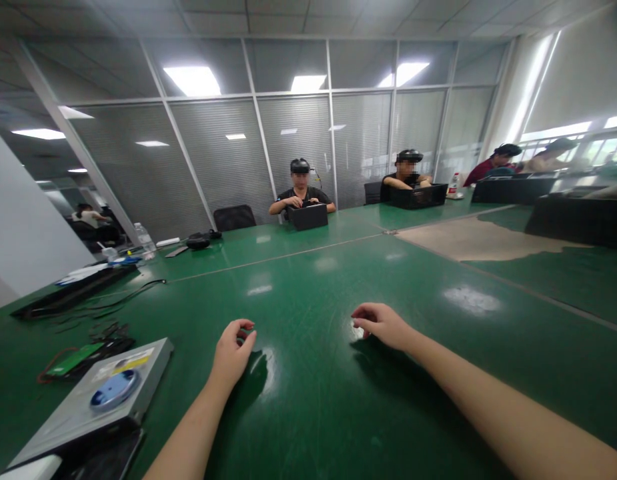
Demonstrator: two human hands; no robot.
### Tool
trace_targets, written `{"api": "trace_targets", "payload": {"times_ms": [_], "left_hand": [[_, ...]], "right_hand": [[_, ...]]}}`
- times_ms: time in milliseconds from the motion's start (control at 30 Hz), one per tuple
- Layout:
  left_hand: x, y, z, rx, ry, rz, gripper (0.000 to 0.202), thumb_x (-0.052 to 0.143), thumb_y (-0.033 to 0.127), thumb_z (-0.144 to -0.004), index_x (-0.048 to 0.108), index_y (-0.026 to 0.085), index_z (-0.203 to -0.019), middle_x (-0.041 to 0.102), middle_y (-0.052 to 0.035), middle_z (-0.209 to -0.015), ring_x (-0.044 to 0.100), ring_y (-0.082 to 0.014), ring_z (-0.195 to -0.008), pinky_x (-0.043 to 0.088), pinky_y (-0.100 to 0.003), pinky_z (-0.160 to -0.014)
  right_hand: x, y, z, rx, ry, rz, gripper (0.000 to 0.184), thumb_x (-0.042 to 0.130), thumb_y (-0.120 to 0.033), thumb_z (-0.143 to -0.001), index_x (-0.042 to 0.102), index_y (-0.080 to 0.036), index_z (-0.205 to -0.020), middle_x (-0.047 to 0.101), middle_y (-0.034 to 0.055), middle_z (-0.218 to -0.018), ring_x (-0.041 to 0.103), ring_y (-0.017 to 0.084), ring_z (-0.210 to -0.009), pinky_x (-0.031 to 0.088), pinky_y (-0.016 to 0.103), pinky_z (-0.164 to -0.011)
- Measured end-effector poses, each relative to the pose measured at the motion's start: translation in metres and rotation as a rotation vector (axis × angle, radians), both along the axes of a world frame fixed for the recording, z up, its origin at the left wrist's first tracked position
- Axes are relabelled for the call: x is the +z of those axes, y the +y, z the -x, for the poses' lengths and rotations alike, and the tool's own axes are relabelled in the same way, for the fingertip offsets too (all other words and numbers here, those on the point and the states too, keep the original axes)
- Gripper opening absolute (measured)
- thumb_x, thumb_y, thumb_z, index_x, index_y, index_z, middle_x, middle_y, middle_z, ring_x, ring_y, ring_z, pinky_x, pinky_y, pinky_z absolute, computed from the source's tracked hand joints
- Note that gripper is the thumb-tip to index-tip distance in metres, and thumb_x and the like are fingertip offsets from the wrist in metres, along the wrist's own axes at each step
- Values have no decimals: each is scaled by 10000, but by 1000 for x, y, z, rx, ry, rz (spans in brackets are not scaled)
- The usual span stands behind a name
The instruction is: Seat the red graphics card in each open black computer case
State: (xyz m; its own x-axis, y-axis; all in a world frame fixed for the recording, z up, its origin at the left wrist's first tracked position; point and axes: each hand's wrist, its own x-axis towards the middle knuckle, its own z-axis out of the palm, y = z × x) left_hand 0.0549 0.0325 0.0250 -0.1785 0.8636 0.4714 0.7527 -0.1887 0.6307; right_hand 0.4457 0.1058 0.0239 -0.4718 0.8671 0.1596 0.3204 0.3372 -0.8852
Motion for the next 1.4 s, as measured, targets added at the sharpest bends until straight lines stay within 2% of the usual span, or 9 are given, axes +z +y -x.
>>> {"api": "trace_targets", "payload": {"times_ms": [567, 900, 1233, 1400], "left_hand": [[-2, 4, 2, 5, 76, 7, 243, 561, 386, -825, 623, 195, -962, 648, -52, -976, 615, -188, -800, 511, -312, -703], [2, 5, 1, 8, 85, 25, 270, 571, 415, -810, 636, 195, -953, 656, -50, -948, 618, -194, -782, 509, -312, -688], [1, 6, 1, 18, 81, 70, 287, 577, 423, -806, 636, 195, -969, 660, -52, -925, 623, -193, -744, 510, -308, -644], [0, 6, 2, 16, 79, 49, 292, 571, 419, -812, 624, 191, -986, 657, -60, -964, 621, -198, -788, 509, -308, -655]], "right_hand": [[0, -1, 1, 6, -24, -33, 211, 601, -324, -858, 670, -155, -963, 698, 50, -809, 667, 165, -659, 517, 290, -649], [-3, 2, -1, 6, 33, 8, 283, 631, -313, -837, 622, -165, -1078, 692, 60, -901, 667, 149, -652, 534, 285, -636], [-3, 1, -1, 32, 30, 27, 277, 629, -300, -833, 630, -171, -1078, 694, 52, -865, 666, 149, -655, 530, 284, -645], [-6, 2, 0, 35, 16, 11, 269, 620, -311, -841, 632, -169, -1069, 693, 52, -861, 667, 150, -654, 529, 283, -641]]}}
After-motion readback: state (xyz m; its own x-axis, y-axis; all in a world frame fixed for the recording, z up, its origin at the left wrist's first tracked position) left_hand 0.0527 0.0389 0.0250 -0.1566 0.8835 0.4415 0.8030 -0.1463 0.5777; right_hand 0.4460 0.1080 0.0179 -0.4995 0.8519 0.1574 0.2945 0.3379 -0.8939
